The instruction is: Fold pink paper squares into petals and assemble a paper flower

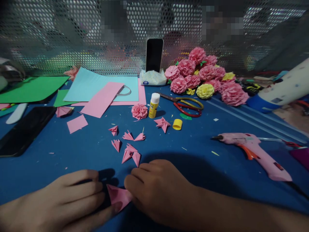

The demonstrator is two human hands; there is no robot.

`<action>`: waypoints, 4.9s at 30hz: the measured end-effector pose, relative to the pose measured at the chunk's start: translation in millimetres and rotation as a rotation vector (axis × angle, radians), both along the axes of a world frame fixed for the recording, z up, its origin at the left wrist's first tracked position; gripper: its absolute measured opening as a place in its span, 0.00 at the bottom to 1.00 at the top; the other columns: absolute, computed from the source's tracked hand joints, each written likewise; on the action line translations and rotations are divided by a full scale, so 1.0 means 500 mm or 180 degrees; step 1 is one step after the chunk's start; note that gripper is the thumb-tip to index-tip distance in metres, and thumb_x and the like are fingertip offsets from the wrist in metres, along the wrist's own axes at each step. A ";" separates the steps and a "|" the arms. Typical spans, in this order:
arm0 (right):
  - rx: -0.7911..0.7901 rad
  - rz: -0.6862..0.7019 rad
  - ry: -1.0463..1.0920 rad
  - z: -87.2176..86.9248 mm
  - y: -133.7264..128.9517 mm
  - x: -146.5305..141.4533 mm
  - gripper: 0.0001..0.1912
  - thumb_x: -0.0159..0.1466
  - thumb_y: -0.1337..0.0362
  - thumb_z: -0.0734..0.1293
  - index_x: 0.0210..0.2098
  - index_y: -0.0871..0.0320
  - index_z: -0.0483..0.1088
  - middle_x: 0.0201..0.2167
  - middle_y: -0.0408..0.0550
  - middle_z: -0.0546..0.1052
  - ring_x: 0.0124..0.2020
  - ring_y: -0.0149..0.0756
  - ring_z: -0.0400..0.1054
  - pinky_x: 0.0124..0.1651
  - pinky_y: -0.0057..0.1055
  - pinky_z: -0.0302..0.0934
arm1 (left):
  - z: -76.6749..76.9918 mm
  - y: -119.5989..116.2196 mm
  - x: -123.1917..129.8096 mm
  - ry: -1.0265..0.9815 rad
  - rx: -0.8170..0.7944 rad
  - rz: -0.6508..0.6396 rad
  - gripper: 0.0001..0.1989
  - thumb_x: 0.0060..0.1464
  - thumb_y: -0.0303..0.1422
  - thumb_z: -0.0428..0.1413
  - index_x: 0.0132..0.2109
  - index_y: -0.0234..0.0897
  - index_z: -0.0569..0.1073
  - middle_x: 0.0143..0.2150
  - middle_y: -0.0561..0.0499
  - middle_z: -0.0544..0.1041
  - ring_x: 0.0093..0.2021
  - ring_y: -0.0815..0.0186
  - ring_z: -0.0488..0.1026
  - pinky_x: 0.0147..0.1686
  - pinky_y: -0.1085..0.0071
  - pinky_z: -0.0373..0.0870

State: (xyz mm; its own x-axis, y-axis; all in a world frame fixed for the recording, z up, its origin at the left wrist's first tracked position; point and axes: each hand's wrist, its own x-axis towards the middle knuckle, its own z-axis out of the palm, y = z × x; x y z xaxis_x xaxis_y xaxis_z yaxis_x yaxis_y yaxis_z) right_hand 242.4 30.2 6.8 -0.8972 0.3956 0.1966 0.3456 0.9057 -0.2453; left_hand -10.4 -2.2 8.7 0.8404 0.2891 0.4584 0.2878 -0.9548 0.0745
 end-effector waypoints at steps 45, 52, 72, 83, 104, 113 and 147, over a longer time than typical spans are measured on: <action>-0.1948 -0.0739 0.0286 0.030 0.007 0.011 0.06 0.61 0.73 0.64 0.32 0.56 0.68 0.24 0.36 0.71 0.23 0.25 0.61 0.26 0.23 0.49 | -0.002 0.022 -0.002 -0.0254 -0.0426 0.0196 0.24 0.73 0.26 0.35 0.53 0.29 0.76 0.45 0.47 0.81 0.48 0.62 0.74 0.58 0.63 0.59; -0.1673 -0.0555 -0.0068 0.019 0.006 0.005 0.09 0.66 0.68 0.64 0.29 0.56 0.63 0.25 0.36 0.70 0.25 0.26 0.60 0.28 0.28 0.45 | 0.009 0.029 0.007 -0.0374 -0.1362 0.0090 0.18 0.72 0.28 0.39 0.53 0.30 0.73 0.44 0.45 0.80 0.44 0.65 0.73 0.54 0.62 0.64; -0.0436 -0.0266 0.0343 0.010 0.035 0.006 0.08 0.73 0.67 0.59 0.43 0.57 0.71 0.38 0.45 0.75 0.38 0.36 0.66 0.40 0.33 0.57 | 0.009 0.034 -0.002 0.0002 -0.0906 0.0201 0.20 0.72 0.25 0.38 0.53 0.29 0.74 0.49 0.45 0.79 0.49 0.63 0.73 0.65 0.61 0.50; 0.0009 0.0234 0.0297 0.000 0.061 0.027 0.14 0.75 0.69 0.56 0.41 0.57 0.73 0.38 0.44 0.77 0.38 0.34 0.64 0.40 0.33 0.57 | -0.003 0.027 -0.015 0.0449 -0.0245 0.0107 0.21 0.72 0.27 0.38 0.56 0.34 0.75 0.55 0.52 0.78 0.56 0.67 0.72 0.70 0.66 0.48; -0.0721 -0.0084 0.0451 -0.002 0.043 0.020 0.04 0.71 0.68 0.61 0.43 0.57 0.68 0.38 0.44 0.74 0.41 0.36 0.64 0.44 0.33 0.56 | 0.000 0.042 -0.008 0.0184 -0.0412 0.0200 0.21 0.73 0.27 0.39 0.52 0.33 0.76 0.49 0.53 0.80 0.53 0.69 0.73 0.71 0.67 0.42; -0.0576 0.0120 0.0292 -0.005 0.059 0.022 0.13 0.74 0.66 0.56 0.36 0.58 0.68 0.35 0.44 0.75 0.36 0.35 0.63 0.39 0.32 0.56 | -0.023 0.019 -0.014 0.0200 -0.0591 0.0260 0.14 0.70 0.28 0.49 0.56 0.38 0.75 0.55 0.53 0.76 0.58 0.65 0.68 0.70 0.59 0.43; 0.0077 0.1101 0.0640 0.015 0.089 0.033 0.13 0.74 0.70 0.59 0.40 0.59 0.75 0.39 0.41 0.81 0.35 0.30 0.71 0.34 0.32 0.63 | -0.002 0.023 -0.017 0.0612 -0.0174 0.0037 0.18 0.73 0.31 0.42 0.57 0.41 0.74 0.65 0.62 0.68 0.60 0.71 0.67 0.73 0.63 0.34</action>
